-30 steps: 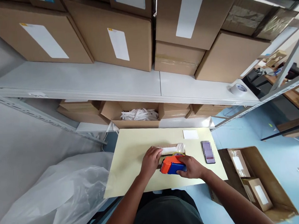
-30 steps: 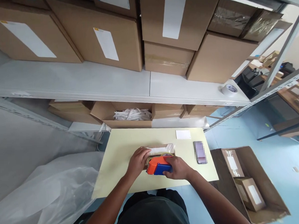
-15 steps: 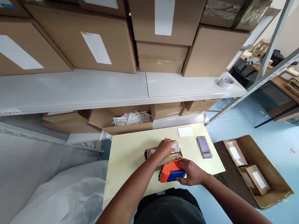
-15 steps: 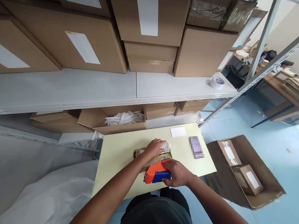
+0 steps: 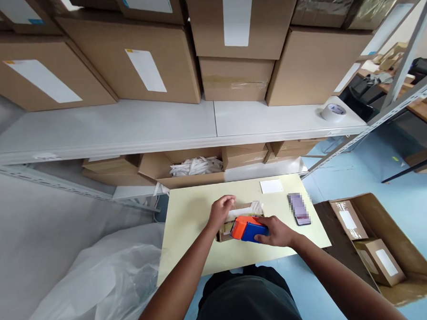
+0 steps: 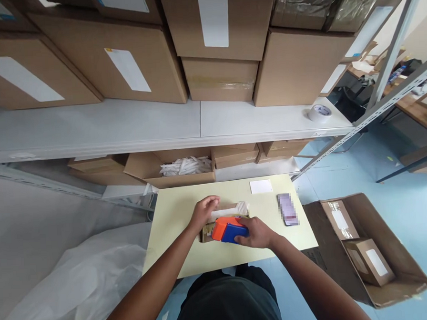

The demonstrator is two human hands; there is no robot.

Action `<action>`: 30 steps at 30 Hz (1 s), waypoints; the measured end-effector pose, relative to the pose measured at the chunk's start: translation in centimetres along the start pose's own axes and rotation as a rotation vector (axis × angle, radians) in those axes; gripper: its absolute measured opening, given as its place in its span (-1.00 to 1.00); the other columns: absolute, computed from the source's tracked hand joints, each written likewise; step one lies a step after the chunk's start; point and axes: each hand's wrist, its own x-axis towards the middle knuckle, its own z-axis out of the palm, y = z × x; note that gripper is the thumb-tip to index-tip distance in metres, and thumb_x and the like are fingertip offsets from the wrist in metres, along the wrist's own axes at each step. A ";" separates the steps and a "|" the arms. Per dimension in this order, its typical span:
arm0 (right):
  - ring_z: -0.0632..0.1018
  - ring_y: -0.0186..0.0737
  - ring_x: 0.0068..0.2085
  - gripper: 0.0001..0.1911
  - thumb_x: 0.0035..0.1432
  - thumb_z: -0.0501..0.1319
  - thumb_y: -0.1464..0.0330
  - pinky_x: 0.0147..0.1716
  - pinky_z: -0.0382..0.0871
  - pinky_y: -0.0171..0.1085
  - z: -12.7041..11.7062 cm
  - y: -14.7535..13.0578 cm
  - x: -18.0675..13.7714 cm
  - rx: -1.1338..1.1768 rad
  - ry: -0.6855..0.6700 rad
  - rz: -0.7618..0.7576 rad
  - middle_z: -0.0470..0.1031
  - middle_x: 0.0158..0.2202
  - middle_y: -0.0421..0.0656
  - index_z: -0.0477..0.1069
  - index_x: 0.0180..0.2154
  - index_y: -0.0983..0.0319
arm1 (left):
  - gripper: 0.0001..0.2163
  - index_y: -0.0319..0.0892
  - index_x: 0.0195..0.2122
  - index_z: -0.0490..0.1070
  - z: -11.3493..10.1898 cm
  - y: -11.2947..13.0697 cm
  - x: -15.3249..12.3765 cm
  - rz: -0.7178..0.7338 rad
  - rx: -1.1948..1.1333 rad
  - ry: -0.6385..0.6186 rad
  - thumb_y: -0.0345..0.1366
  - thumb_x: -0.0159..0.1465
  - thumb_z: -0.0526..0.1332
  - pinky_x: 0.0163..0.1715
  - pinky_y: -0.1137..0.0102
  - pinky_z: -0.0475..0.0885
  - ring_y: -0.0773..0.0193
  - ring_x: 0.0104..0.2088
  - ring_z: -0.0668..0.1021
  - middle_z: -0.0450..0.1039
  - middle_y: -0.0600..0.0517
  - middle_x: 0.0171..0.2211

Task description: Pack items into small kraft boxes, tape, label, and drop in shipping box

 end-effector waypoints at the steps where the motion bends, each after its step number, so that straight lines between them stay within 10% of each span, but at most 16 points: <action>1: 0.46 -0.26 -0.40 -0.70 0.14 0.28 0.17 -0.39 0.30 -0.32 -0.3 -0.1 0.4 0.017 -0.019 0.027 0.52 -0.34 -0.19 0.44 -0.16 0.22 | -0.61 -0.18 -0.07 0.58 -1.1 0.0 -0.9 -0.031 -0.064 0.038 -0.01 0.32 0.15 -0.19 0.32 0.50 0.19 -0.22 0.61 0.63 -0.08 -0.13; 5: 0.42 -0.29 -0.43 -0.73 0.12 0.28 0.17 -0.44 0.26 -0.33 -1.2 -0.3 1.8 0.031 -0.066 0.082 0.46 -0.43 -0.24 0.47 -0.25 0.24 | -0.44 -0.21 0.02 0.56 -3.8 -0.3 -4.9 -0.092 -0.210 -0.046 0.17 0.29 0.14 -0.26 0.35 0.47 0.15 -0.18 0.60 0.61 -0.14 -0.08; 13: 0.48 -0.25 -0.39 -0.75 0.10 0.30 0.20 -0.40 0.31 -0.33 -2.0 -1.0 3.5 -0.042 -0.183 0.043 0.50 -0.39 -0.22 0.46 -0.25 0.23 | -0.53 -0.21 -0.10 0.57 -2.4 -0.4 -7.4 -0.130 -0.235 -0.030 0.12 0.24 0.23 -0.32 0.39 0.40 0.25 -0.33 0.53 0.54 0.00 -0.35; 22: 0.51 -0.22 -0.38 -0.74 0.14 0.28 0.14 -0.39 0.25 -0.30 -2.6 -4.0 5.7 -0.378 -0.230 0.034 0.56 -0.33 -0.14 0.47 -0.28 0.21 | -0.74 -0.11 -0.36 0.55 -3.0 -2.6 -9.1 0.012 0.001 0.470 -0.08 0.30 0.18 -0.17 0.36 0.44 0.21 -0.21 0.57 0.55 -0.01 -0.28; 30: 0.55 -0.14 -0.34 -0.69 0.17 0.25 0.07 -0.39 0.23 -0.27 -1.6 -4.9 6.9 -0.495 -0.282 0.135 0.59 -0.34 -0.10 0.48 -0.32 0.19 | -0.66 -0.11 -0.32 0.55 -4.8 -6.0 -9.8 -0.249 0.020 0.480 0.02 0.29 0.13 -0.35 0.36 0.36 0.19 -0.41 0.53 0.50 0.07 -0.51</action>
